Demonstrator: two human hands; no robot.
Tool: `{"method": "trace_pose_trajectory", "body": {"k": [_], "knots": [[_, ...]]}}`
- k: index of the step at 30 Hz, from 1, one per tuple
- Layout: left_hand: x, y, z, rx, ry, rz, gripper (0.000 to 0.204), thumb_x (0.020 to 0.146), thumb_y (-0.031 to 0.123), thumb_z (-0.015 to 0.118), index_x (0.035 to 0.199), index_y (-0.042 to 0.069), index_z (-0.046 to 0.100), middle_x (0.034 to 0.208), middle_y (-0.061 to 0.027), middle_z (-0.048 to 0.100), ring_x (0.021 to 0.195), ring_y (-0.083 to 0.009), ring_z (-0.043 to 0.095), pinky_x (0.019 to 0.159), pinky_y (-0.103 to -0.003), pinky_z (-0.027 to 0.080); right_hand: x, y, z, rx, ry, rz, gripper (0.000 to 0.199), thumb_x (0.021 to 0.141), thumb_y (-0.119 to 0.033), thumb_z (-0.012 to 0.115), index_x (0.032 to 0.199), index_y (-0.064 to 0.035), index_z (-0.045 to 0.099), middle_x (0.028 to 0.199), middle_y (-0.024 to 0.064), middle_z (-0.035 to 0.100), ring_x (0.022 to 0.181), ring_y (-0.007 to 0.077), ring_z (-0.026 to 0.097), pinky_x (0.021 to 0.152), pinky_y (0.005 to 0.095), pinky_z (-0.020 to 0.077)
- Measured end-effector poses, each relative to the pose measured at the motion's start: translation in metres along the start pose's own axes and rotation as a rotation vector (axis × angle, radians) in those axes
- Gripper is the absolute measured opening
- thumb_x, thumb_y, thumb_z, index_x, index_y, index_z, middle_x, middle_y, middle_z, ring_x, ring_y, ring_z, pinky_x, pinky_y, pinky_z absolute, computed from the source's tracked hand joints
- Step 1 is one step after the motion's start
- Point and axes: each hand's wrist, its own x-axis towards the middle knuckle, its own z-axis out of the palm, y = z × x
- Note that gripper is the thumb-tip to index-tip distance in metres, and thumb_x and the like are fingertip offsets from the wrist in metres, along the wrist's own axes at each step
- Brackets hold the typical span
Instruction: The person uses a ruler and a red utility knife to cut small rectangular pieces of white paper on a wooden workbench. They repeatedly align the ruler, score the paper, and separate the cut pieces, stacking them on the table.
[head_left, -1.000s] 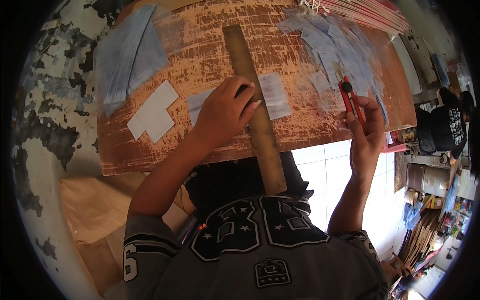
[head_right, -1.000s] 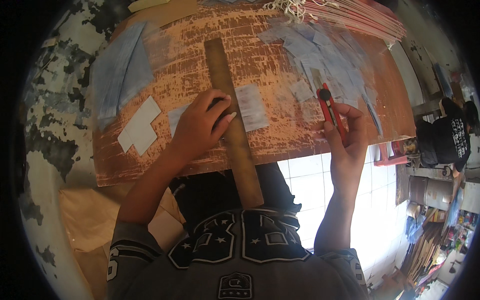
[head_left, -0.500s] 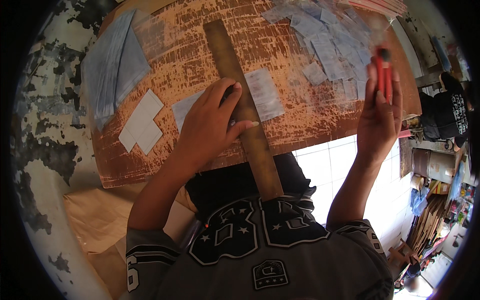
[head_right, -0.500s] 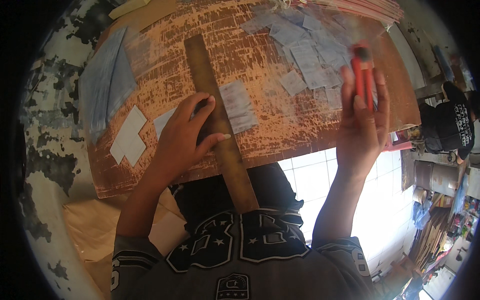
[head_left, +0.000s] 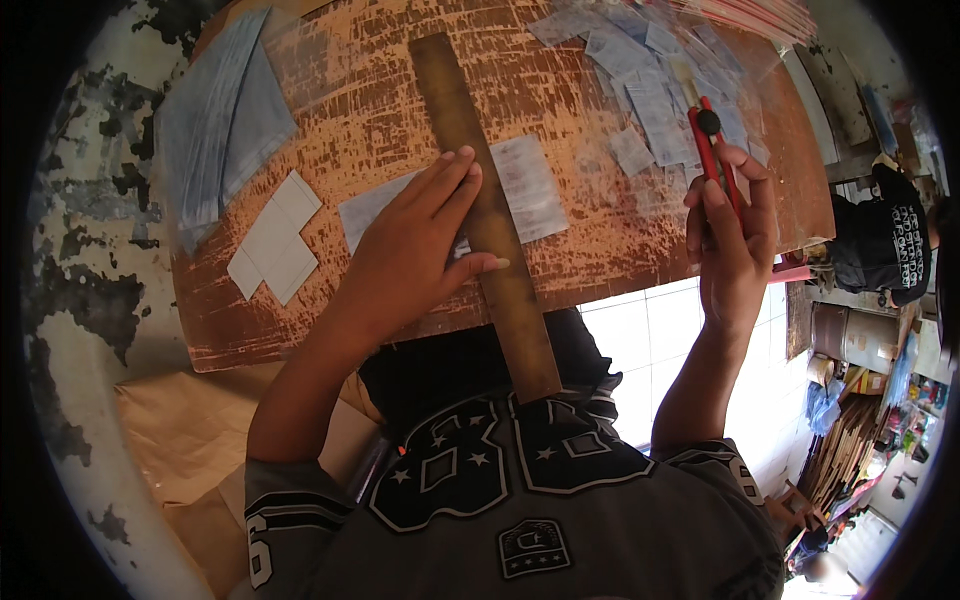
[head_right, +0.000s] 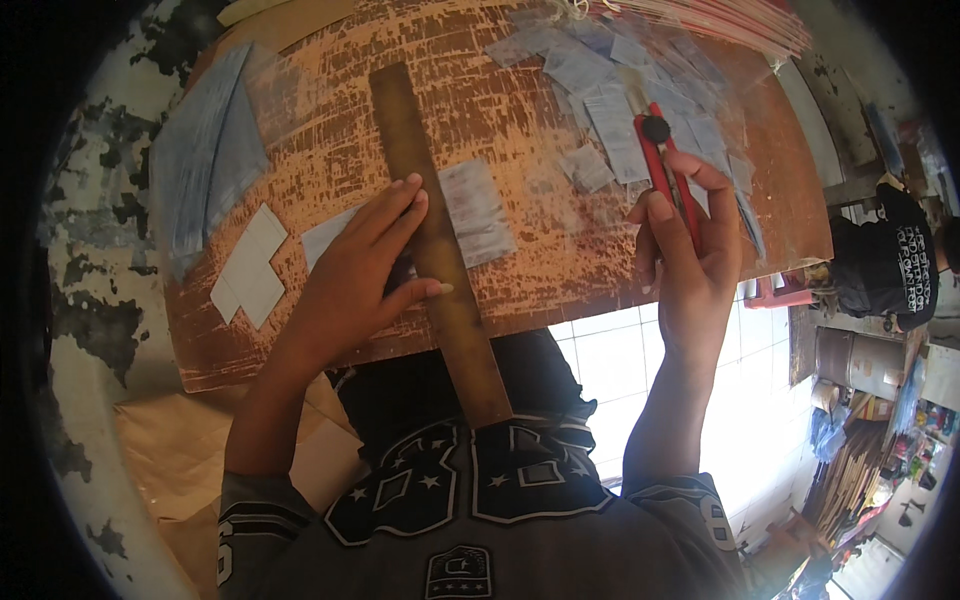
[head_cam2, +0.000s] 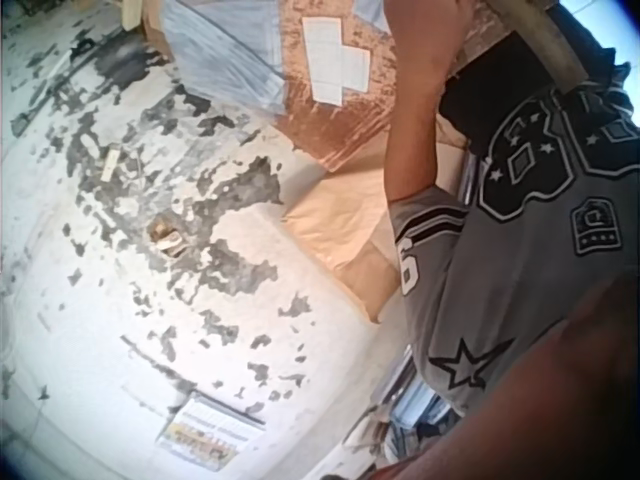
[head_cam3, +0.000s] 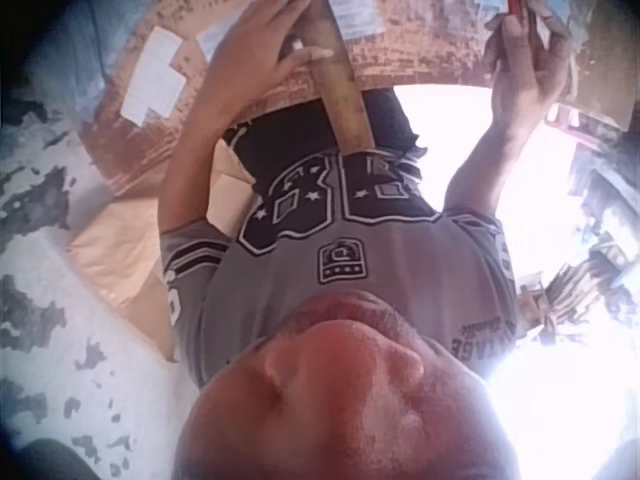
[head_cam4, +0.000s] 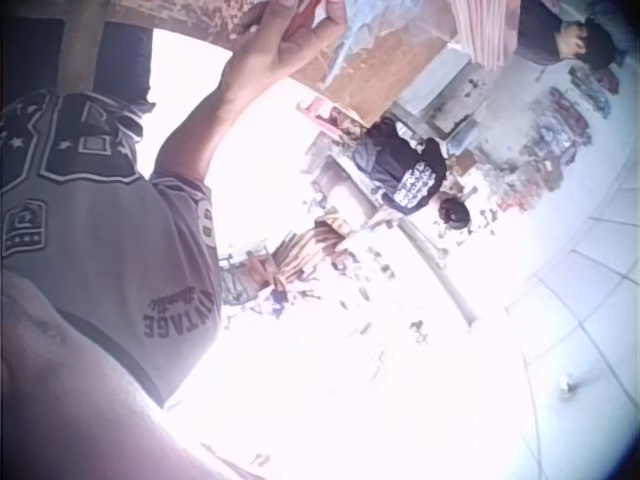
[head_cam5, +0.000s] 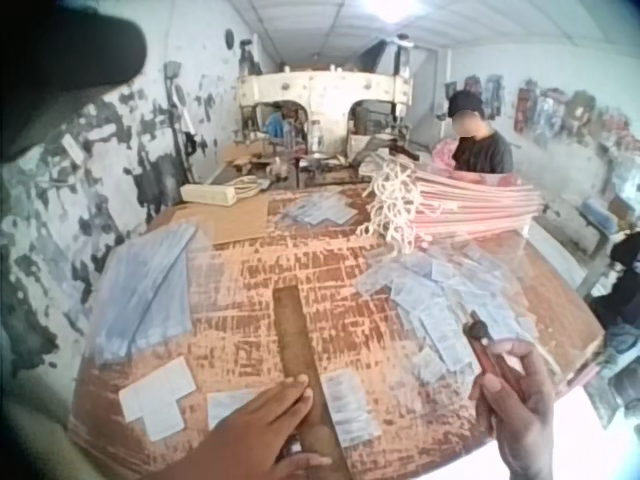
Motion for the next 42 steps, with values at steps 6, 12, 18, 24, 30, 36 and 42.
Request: {"method": "trace_pose_trajectory", "body": {"k": [6, 12, 18, 24, 30, 36, 42], "knots": [[-0.001, -0.001, 0.004, 0.032, 0.003, 0.004, 0.093, 0.096, 0.056, 0.073, 0.164, 0.000, 0.045, 0.176, -0.0156, 0.038, 0.164, -0.0341, 0.034, 0.132, -0.048, 0.037, 0.000, -0.006, 0.024, 0.150, 0.060, -0.134, 0.060, 0.110, -0.009, 0.061, 0.166, -0.0025, 0.041, 0.104, 0.0147, 0.074, 0.061, 0.0076, 0.060, 0.050, 0.0214, 0.0421], [-0.004, -0.006, 0.009, 0.041, 0.011, 0.008, 0.096, 0.096, 0.060, 0.071, 0.166, 0.001, 0.042, 0.177, -0.0160, 0.036, 0.165, -0.0349, 0.031, 0.133, -0.050, 0.034, -0.008, 0.000, 0.030, -0.084, -0.077, -0.063, 0.058, 0.112, -0.011, 0.058, 0.167, -0.0055, 0.042, 0.117, 0.0199, 0.075, 0.072, 0.0124, 0.068, 0.062, 0.0258, 0.0531], [-0.005, -0.006, 0.010, 0.042, -0.002, 0.010, 0.096, 0.097, 0.061, 0.070, 0.167, 0.002, 0.040, 0.178, -0.0176, 0.034, 0.167, -0.0349, 0.028, 0.135, -0.054, 0.027, -0.027, -0.004, 0.069, -0.541, -0.220, -0.181, 0.052, 0.106, -0.004, 0.062, 0.157, -0.0086, 0.057, 0.130, 0.0266, 0.076, 0.096, 0.0319, 0.081, 0.080, 0.0421, 0.0633], [-0.006, -0.011, 0.014, -0.027, 0.027, 0.028, 0.093, 0.099, 0.057, 0.071, 0.166, 0.000, 0.040, 0.178, -0.0193, 0.033, 0.167, -0.0361, 0.026, 0.135, -0.058, 0.022, -0.036, -0.011, 0.099, -0.731, -0.298, -0.220, 0.052, 0.102, 0.002, 0.064, 0.153, -0.0043, 0.061, 0.124, 0.0281, 0.076, 0.102, 0.0397, 0.080, 0.083, 0.0441, 0.0625], [-0.008, -0.015, 0.020, -0.011, 0.061, 0.060, 0.095, 0.102, 0.063, 0.063, 0.166, -0.003, 0.038, 0.178, -0.0194, 0.032, 0.168, -0.0334, 0.026, 0.136, -0.055, 0.021, -0.045, -0.018, 0.113, -0.894, -0.325, -0.208, 0.050, 0.102, -0.001, 0.064, 0.152, -0.0054, 0.062, 0.107, 0.0248, 0.077, 0.092, 0.0423, 0.078, 0.078, 0.0475, 0.0608], [-0.008, -0.018, 0.024, -0.026, 0.072, 0.059, 0.096, 0.103, 0.066, 0.060, 0.166, -0.003, 0.038, 0.179, -0.0190, 0.032, 0.168, -0.0331, 0.025, 0.137, -0.055, 0.020, -0.049, -0.020, 0.119, -0.928, -0.354, -0.196, 0.052, 0.103, -0.004, 0.063, 0.154, -0.0068, 0.060, 0.107, 0.0252, 0.076, 0.091, 0.0418, 0.077, 0.078, 0.0494, 0.0603], [-0.008, -0.018, 0.026, -0.034, 0.092, 0.065, 0.097, 0.102, 0.067, 0.060, 0.166, -0.003, 0.038, 0.178, -0.0191, 0.033, 0.168, -0.0326, 0.025, 0.136, -0.054, 0.021, -0.051, -0.022, 0.121, -0.891, -0.336, -0.188, 0.051, 0.102, -0.002, 0.064, 0.153, -0.0057, 0.061, 0.107, 0.0258, 0.077, 0.090, 0.0421, 0.077, 0.077, 0.0489, 0.0602]]}}
